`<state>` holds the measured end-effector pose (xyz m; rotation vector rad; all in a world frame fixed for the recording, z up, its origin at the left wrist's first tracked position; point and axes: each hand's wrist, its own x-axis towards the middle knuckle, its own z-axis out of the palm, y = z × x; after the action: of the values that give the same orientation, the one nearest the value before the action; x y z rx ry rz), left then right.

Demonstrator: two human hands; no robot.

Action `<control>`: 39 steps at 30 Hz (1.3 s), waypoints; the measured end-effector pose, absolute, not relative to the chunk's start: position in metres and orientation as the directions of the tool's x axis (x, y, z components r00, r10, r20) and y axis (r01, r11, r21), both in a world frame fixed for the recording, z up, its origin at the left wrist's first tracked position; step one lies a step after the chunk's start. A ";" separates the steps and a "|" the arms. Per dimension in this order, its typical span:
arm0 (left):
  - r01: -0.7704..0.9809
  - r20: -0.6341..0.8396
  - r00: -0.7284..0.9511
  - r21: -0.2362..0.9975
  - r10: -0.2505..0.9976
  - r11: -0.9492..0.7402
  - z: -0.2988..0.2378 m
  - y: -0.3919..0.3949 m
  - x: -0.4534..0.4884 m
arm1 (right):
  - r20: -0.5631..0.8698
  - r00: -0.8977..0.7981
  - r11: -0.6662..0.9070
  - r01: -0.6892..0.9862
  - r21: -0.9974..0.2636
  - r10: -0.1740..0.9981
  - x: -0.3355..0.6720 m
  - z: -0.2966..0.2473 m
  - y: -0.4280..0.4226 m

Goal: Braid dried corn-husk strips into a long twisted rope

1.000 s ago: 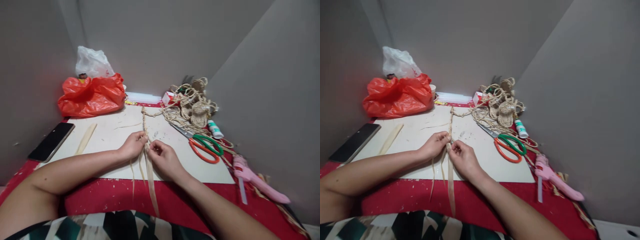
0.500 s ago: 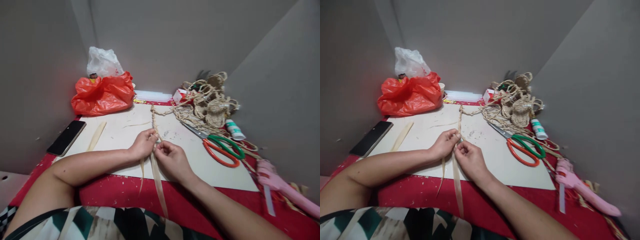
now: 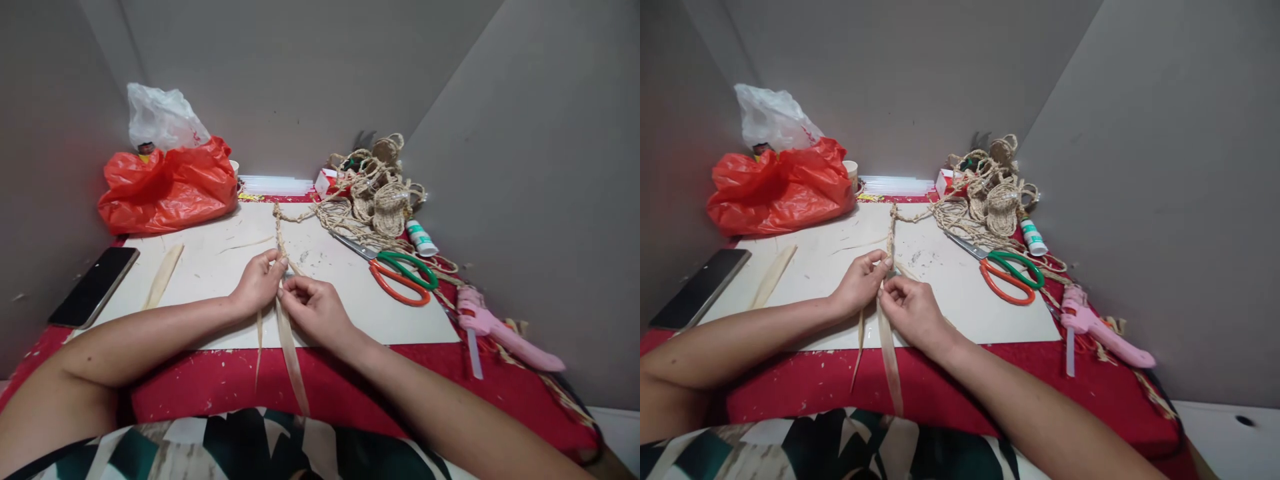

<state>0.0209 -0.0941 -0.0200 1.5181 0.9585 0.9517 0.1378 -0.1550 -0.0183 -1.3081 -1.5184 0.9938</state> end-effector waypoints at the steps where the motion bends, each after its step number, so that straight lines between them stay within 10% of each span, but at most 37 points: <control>1: 0.083 0.083 0.359 0.989 0.930 -0.121 -0.020 -0.094 0.021 | 0.073 -0.084 0.093 0.263 -0.960 0.994 0.138 -0.017 -0.156; 25: 0.103 0.051 0.367 0.990 0.929 -0.095 -0.020 -0.096 0.021 | -0.052 -0.189 -0.007 0.234 -0.972 0.981 0.139 -0.005 -0.157; 39: 0.078 0.085 0.383 0.989 0.920 -0.124 -0.027 -0.094 0.022 | 0.175 -0.215 0.258 0.465 -0.847 0.961 0.141 -0.014 -0.154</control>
<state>0.0220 -0.0943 -0.0270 1.5196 0.9326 0.9390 0.1414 -0.1542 -0.0136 -1.3030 -1.8052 0.8657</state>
